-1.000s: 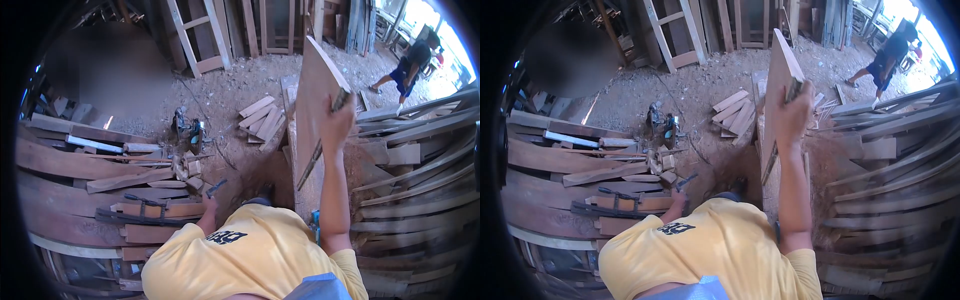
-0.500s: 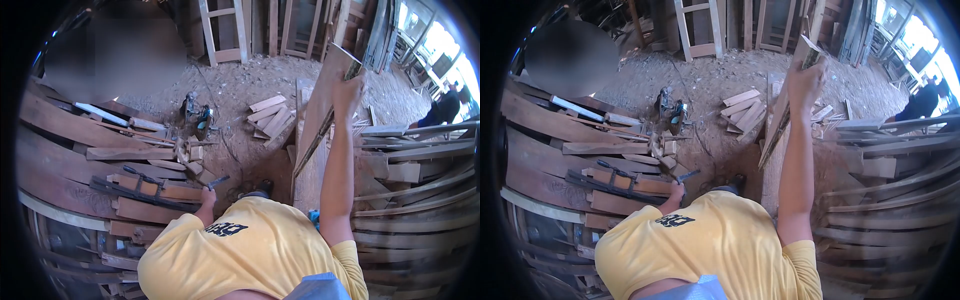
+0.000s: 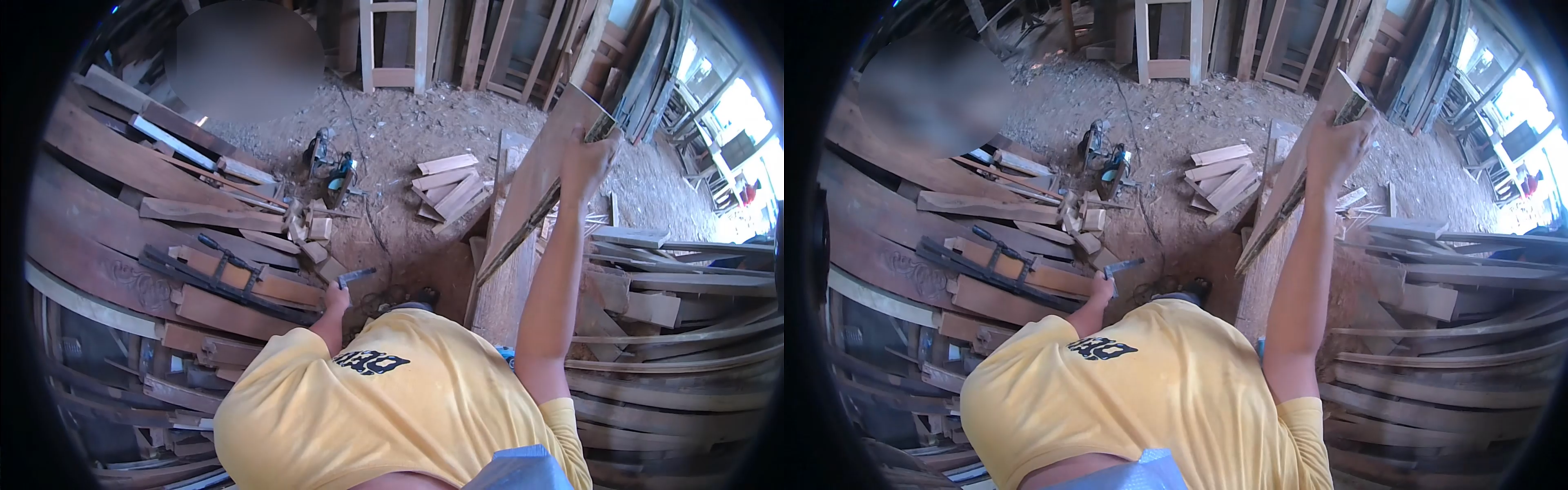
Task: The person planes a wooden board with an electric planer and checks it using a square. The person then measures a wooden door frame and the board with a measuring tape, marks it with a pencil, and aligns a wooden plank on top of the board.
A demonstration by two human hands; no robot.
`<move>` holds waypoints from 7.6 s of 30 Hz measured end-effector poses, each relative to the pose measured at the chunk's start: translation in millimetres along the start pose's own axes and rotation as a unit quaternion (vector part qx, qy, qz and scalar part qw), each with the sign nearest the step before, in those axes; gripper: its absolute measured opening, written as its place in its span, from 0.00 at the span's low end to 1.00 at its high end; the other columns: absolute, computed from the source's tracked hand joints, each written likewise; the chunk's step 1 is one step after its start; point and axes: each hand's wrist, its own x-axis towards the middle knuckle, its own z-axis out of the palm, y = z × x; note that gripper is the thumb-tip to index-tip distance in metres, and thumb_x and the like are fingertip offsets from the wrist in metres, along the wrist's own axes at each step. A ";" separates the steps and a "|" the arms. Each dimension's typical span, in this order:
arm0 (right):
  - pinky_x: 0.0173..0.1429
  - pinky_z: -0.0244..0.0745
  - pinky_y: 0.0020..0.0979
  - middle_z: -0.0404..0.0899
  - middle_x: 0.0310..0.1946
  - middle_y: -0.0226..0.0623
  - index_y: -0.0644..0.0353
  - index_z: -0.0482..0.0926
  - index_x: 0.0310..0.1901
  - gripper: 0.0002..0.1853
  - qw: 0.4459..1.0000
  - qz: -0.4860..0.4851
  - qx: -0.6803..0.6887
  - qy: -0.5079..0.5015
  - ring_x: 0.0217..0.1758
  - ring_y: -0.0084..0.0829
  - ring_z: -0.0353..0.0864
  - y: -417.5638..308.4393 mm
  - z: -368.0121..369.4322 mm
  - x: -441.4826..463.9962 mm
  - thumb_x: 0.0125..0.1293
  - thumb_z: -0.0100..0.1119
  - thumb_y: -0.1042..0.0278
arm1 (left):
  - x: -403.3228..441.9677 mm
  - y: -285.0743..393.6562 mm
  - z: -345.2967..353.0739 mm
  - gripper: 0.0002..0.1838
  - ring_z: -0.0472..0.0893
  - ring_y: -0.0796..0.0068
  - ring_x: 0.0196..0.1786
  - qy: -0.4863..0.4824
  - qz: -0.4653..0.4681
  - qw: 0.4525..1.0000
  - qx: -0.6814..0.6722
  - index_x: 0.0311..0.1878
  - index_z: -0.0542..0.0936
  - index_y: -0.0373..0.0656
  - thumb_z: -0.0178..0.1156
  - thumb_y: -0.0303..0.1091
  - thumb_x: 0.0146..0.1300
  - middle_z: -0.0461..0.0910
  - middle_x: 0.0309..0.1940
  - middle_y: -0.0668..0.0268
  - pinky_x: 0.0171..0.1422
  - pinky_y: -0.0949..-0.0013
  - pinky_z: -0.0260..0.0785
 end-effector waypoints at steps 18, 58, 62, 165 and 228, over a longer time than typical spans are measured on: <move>0.63 0.70 0.52 0.70 0.49 0.56 0.70 0.62 0.53 0.25 0.999 -0.006 0.030 0.013 0.56 0.53 0.76 -1.7 13.5 -5.1 0.65 0.68 0.71 | -13.2 17.6 -5.6 0.12 0.87 0.53 0.45 -0.017 -0.014 1.000 -0.016 0.44 0.80 0.40 0.69 0.36 0.65 0.87 0.40 0.53 0.52 0.52 0.76; 0.63 0.72 0.50 0.78 0.50 0.62 0.67 0.65 0.58 0.31 0.995 0.087 0.052 0.001 0.55 0.62 0.81 20.3 -32.3 11.2 0.60 0.74 0.69 | 22.3 49.5 7.7 0.13 0.86 0.47 0.45 -0.075 0.090 0.993 -0.001 0.44 0.83 0.38 0.65 0.38 0.65 0.86 0.38 0.48 0.51 0.49 0.76; 0.64 0.72 0.50 0.78 0.50 0.62 0.68 0.65 0.59 0.32 0.998 0.057 0.029 0.021 0.55 0.62 0.80 24.5 -30.6 12.5 0.60 0.74 0.68 | 13.1 54.5 -0.8 0.13 0.87 0.47 0.45 -0.055 0.089 0.994 -0.001 0.44 0.83 0.39 0.65 0.38 0.64 0.86 0.38 0.49 0.51 0.50 0.76; 0.77 0.63 0.54 0.71 0.69 0.52 0.53 0.73 0.72 0.40 0.833 0.283 -0.390 -0.273 0.73 0.53 0.70 322.0 -106.5 -277.0 0.61 0.73 0.44 | 13.9 232.9 91.1 0.52 0.65 0.46 0.77 -0.442 -0.161 0.780 -0.412 0.79 0.64 0.46 0.62 0.74 0.62 0.68 0.76 0.55 0.80 0.38 0.56; 0.84 0.32 0.67 0.40 0.87 0.40 0.30 0.60 0.81 0.38 0.791 0.266 -0.371 -0.409 0.88 0.58 0.32 264.5 -118.9 -370.3 0.72 0.59 0.40 | -77.5 258.0 191.6 0.44 0.82 0.56 0.63 -0.234 -0.007 0.958 -0.166 0.62 0.81 0.27 0.67 0.66 0.66 0.84 0.60 0.49 0.68 0.58 0.73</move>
